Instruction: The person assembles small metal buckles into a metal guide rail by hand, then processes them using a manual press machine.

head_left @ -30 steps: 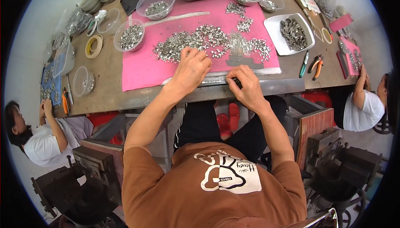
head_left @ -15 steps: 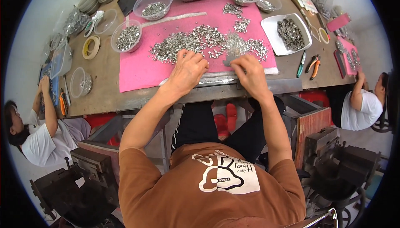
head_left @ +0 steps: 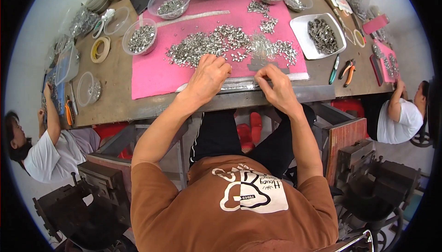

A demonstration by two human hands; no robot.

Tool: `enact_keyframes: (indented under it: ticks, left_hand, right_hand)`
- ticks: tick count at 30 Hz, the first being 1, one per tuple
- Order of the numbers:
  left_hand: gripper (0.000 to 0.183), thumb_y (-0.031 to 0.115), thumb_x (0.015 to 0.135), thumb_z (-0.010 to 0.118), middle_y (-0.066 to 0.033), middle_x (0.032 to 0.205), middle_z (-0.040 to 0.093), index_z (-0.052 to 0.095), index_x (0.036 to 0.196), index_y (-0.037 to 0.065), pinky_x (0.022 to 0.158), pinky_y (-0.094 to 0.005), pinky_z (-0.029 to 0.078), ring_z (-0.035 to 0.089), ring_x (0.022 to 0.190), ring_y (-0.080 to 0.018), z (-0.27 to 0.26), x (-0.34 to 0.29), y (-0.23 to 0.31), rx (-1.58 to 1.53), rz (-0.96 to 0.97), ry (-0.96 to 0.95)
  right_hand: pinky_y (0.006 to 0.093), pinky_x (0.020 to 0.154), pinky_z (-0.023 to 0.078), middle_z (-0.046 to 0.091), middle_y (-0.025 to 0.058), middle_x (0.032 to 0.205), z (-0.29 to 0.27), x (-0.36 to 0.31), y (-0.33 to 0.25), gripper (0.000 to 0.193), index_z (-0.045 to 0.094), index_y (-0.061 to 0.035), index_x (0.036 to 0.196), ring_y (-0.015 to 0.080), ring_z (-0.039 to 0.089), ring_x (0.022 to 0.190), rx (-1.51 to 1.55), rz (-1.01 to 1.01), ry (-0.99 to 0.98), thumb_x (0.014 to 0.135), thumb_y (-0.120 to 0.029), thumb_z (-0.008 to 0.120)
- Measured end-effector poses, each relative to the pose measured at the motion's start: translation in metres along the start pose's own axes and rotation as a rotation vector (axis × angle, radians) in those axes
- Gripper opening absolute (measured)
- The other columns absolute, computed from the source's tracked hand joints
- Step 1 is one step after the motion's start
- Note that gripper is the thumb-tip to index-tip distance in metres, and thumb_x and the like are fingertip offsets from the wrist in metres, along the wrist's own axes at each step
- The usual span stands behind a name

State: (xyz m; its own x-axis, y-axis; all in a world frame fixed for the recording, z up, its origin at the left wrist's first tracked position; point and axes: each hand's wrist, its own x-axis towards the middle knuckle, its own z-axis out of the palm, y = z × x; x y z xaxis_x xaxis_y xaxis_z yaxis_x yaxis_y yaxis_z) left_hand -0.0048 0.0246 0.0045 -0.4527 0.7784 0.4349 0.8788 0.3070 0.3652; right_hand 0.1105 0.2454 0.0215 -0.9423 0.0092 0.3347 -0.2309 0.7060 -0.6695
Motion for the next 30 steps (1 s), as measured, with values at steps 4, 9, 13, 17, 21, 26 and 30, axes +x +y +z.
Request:
enact_keyframes:
  ticks: [4, 9, 13, 17, 21, 26, 30]
  left_hand:
    - [0.008, 0.007, 0.087, 0.069, -0.01, 0.088, 0.061, 0.066, 0.094, 0.005, 0.087, -0.0426, 0.044, 0.058, 0.09, -0.03, 0.001, 0.0, 0.001, -0.035, -0.028, 0.029]
    - [0.007, 0.003, 0.09, 0.066, -0.0115, 0.087, 0.062, 0.063, 0.096, 0.003, 0.082, -0.0418, 0.047, 0.059, 0.086, -0.0311, 0.0, -0.007, 0.009, -0.212, -0.124, 0.131]
    - [0.005, 0.002, 0.095, 0.062, -0.0121, 0.086, 0.064, 0.062, 0.1, 0.0, 0.075, -0.036, 0.05, 0.063, 0.082, -0.0266, -0.005, -0.023, 0.024, -0.359, -0.318, 0.171]
    - [0.005, 0.003, 0.098, 0.061, -0.012, 0.093, 0.068, 0.061, 0.101, -0.002, 0.075, -0.0336, 0.052, 0.066, 0.083, -0.023, -0.005, -0.038, 0.032, -0.446, -0.46, 0.169]
    - [0.006, 0.002, 0.097, 0.061, -0.012, 0.096, 0.068, 0.06, 0.1, -0.002, 0.078, -0.0347, 0.052, 0.066, 0.086, -0.0234, -0.005, -0.043, 0.038, -0.456, -0.468, 0.158]
    - [0.009, -0.003, 0.09, 0.065, -0.0134, 0.091, 0.063, 0.061, 0.098, -0.001, 0.076, -0.0399, 0.048, 0.06, 0.083, -0.031, -0.001, -0.041, 0.038, -0.432, -0.285, 0.261]
    - [0.011, -0.004, 0.088, 0.065, -0.0138, 0.092, 0.063, 0.06, 0.098, -0.001, 0.077, -0.0415, 0.049, 0.06, 0.084, -0.0329, 0.002, -0.042, 0.035, -0.378, -0.252, 0.26]
  right_hand:
    - [0.0412, 0.077, 0.048, 0.061, 0.0131, 0.09, 0.0, -0.011, -0.002, 0.009, 0.059, 0.0021, 0.09, 0.0314, 0.06, 0.086, 0.1, -0.062, 0.018, 0.088, 0.004, 0.067]
    - [0.0404, 0.077, 0.048, 0.061, 0.0134, 0.091, 0.002, -0.012, 0.0, 0.01, 0.059, 0.0023, 0.09, 0.0316, 0.06, 0.086, 0.072, -0.114, 0.039, 0.086, 0.005, 0.068]
    - [0.0407, 0.077, 0.048, 0.061, 0.013, 0.091, 0.003, -0.012, -0.001, 0.011, 0.059, 0.0019, 0.09, 0.0315, 0.059, 0.086, 0.063, -0.133, 0.05, 0.086, 0.006, 0.068]
    - [0.039, 0.08, 0.049, 0.064, 0.0121, 0.094, 0.005, -0.014, -0.002, 0.011, 0.059, 0.0011, 0.091, 0.031, 0.062, 0.089, 0.005, -0.151, 0.051, 0.085, 0.005, 0.068]
    - [0.0401, 0.079, 0.049, 0.065, 0.0108, 0.094, 0.009, -0.019, -0.01, 0.014, 0.062, -0.001, 0.091, 0.0307, 0.062, 0.088, -0.202, -0.272, 0.089, 0.082, 0.005, 0.071]
    - [0.0407, 0.083, 0.048, 0.066, 0.0097, 0.099, 0.009, -0.023, -0.005, 0.021, 0.068, -0.0026, 0.101, 0.0298, 0.063, 0.092, -0.287, -0.331, 0.139, 0.081, 0.001, 0.074]
    - [0.0385, 0.084, 0.048, 0.068, 0.0102, 0.1, 0.011, -0.026, 0.0, 0.021, 0.07, -0.0029, 0.104, 0.0295, 0.064, 0.092, -0.085, -0.182, 0.159, 0.083, 0.0, 0.074]
